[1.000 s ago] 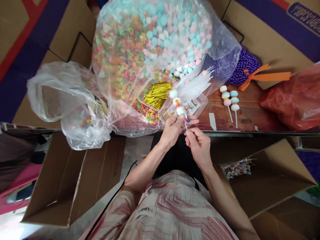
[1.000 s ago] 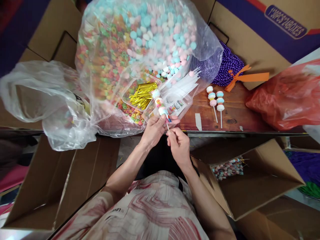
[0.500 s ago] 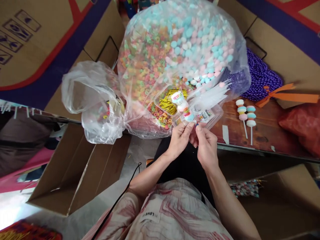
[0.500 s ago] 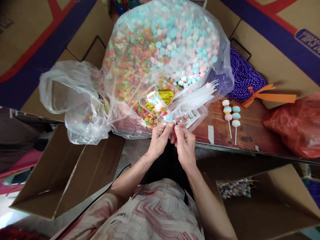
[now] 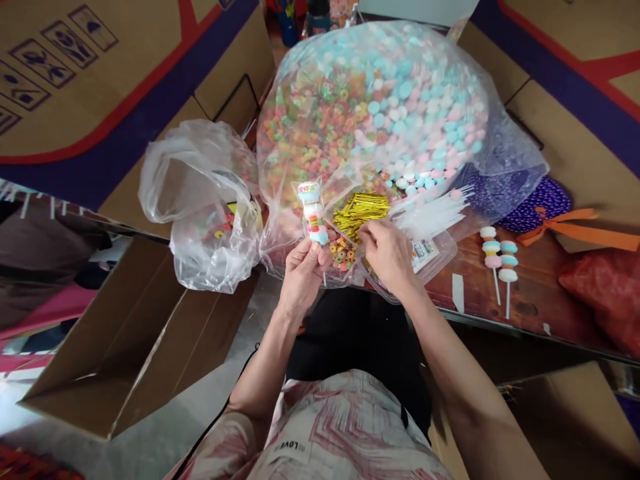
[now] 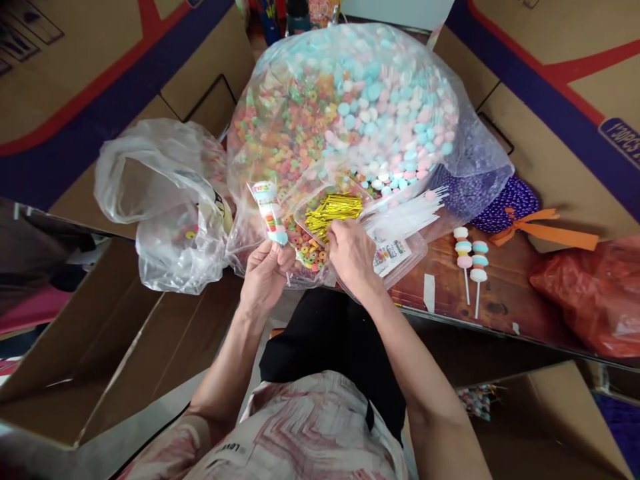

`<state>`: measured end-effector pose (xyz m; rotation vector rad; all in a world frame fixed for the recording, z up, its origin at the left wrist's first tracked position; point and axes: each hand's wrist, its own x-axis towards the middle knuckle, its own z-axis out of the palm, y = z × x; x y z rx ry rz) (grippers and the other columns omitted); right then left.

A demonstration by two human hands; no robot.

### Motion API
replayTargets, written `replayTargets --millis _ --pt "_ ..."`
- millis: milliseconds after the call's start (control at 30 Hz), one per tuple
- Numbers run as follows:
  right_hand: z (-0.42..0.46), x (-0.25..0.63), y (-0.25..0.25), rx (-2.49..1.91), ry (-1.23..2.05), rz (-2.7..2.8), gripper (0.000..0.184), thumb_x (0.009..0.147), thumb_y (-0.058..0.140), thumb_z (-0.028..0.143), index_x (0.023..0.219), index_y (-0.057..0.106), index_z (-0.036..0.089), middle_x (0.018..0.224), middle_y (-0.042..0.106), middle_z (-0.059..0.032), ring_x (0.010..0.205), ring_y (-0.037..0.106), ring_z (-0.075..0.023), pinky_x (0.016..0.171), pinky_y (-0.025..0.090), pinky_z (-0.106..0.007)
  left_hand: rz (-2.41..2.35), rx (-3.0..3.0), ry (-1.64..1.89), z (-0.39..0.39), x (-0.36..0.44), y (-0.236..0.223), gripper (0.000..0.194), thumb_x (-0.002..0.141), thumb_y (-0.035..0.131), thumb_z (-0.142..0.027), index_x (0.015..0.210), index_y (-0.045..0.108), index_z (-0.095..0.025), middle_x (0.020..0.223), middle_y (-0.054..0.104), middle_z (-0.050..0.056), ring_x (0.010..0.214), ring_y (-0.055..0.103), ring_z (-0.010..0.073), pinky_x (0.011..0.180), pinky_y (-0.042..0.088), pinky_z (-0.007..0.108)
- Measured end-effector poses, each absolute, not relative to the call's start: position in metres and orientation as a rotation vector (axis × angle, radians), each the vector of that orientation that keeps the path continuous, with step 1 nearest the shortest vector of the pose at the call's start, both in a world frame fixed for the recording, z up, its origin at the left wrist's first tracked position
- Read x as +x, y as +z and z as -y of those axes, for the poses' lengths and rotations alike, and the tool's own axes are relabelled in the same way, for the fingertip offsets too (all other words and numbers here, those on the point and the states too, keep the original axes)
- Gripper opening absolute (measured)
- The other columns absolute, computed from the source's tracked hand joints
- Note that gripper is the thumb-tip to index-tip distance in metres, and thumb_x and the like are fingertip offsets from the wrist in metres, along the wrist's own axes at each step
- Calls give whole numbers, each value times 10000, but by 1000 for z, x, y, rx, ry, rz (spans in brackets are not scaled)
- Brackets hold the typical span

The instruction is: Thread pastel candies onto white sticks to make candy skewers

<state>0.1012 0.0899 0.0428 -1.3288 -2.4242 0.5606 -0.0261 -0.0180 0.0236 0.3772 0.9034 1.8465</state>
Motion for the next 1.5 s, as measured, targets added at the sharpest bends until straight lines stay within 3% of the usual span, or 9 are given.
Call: replayTargets --millis 100,200,567,767,933,1033,1300,1500 --pt "-115 88 44 -1508 224 2573 247 964 544 122 1042 775 161 1130 739 -186 1017 633 -296 777 414 -361 -883 344 1833 17 -26 20 422 718 984 -458 806 676 -183 617 463 -70 550 358 59 574 481 207" --pt "-127 79 45 -1577 109 2699 331 979 483 86 1094 790 136 1147 736 -221 1046 640 -318 795 403 -377 -862 297 1838 14 -23 17 473 705 998 -428 826 601 -202 628 515 -80 547 379 48 568 457 179" --pt "-127 90 55 -1452 167 2807 342 1005 450 109 1193 732 155 1086 784 -169 908 666 -287 724 347 -354 -863 206 1834 5 -15 6 506 702 988 -406 845 536 -229 618 554 -88 483 349 28 468 332 139" --pt "-126 86 46 -1452 60 2834 256 1006 551 181 1121 778 152 1112 754 -201 1020 666 -315 776 411 -361 -915 232 1877 4 -10 9 485 702 975 -430 848 557 -234 627 593 -81 485 346 35 468 348 156" --pt "-123 79 51 -1456 64 2912 394 976 448 39 1181 775 113 1133 745 -244 1048 678 -327 769 391 -373 -975 241 1874 5 -9 10 425 767 933 -429 847 565 -231 653 614 -71 487 334 39 470 353 168" --pt "-119 79 59 -1473 82 2912 402 998 428 67 1201 769 127 1107 756 -232 1008 682 -325 764 371 -377 -950 249 1886 5 -9 8 395 804 910 -430 871 577 -227 669 627 -62 490 348 40 464 333 161" --pt "-118 103 57 -1283 361 2569 207 955 551 174 936 752 217 933 750 -87 786 615 -224 665 342 -321 -1044 281 1923 0 -4 -1 396 842 851 -458 925 539 -228 663 643 -66 464 349 33 474 280 173" --pt "-87 125 42 -1093 955 1926 128 897 666 273 801 720 208 729 662 0 624 546 -146 609 410 -278 -1101 285 1911 0 -1 -4 345 876 782 -368 933 462 -253 654 611 -81 488 409 51 507 265 178"
